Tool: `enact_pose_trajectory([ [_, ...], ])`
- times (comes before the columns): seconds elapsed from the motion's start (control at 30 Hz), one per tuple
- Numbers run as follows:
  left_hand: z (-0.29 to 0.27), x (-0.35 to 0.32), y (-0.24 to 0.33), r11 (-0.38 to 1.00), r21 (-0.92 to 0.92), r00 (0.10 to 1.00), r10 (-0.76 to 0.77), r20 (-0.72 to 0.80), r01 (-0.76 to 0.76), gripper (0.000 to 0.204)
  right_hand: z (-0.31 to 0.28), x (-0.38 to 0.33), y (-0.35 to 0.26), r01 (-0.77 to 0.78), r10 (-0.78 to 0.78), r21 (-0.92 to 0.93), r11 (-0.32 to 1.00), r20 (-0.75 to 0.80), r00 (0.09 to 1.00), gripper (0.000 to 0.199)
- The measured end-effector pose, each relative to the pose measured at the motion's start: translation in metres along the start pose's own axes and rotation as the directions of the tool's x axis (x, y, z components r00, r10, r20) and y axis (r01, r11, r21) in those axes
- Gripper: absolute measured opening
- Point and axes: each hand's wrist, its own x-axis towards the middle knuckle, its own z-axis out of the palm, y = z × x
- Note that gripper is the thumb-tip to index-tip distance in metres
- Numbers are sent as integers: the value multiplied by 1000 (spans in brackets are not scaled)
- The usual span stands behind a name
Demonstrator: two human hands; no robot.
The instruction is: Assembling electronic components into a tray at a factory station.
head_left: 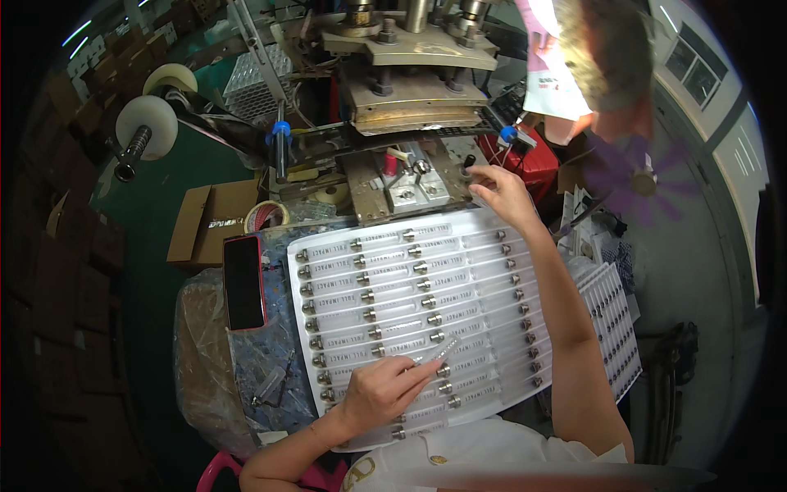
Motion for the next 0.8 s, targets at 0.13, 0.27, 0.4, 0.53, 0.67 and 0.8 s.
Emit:
enact_pose_trajectory([
  [0.13, 29, -9, 30, 979, -174, 993, -92, 70, 103, 31, -21, -30, 18, 101, -61, -166, 981, 234, 970, 26],
  [0.27, 58, -25, 47, 994, -78, 982, 92, 163, -80, 29, -18, -54, 38, 356, -261, -346, 868, 292, 920, 26],
  [0.4, 71, -36, 45, 949, 193, 941, 191, 280, -250, 29, -18, -61, 35, 349, -272, -331, 877, 255, 928, 26],
  [0.53, 67, -43, 51, 886, 318, 909, 217, 357, -337, 29, -35, -62, 16, 82, -89, 50, 995, 168, 982, 24],
  [0.67, 50, -34, 50, 863, 288, 881, 304, 362, -416, 27, -57, -64, 34, 69, -54, 234, 970, -69, 996, 28],
  [0.8, 16, 18, 10, 806, 400, 891, 327, 314, -437, 30, -68, -70, 44, -98, 129, 489, 867, -30, 991, 31],
])
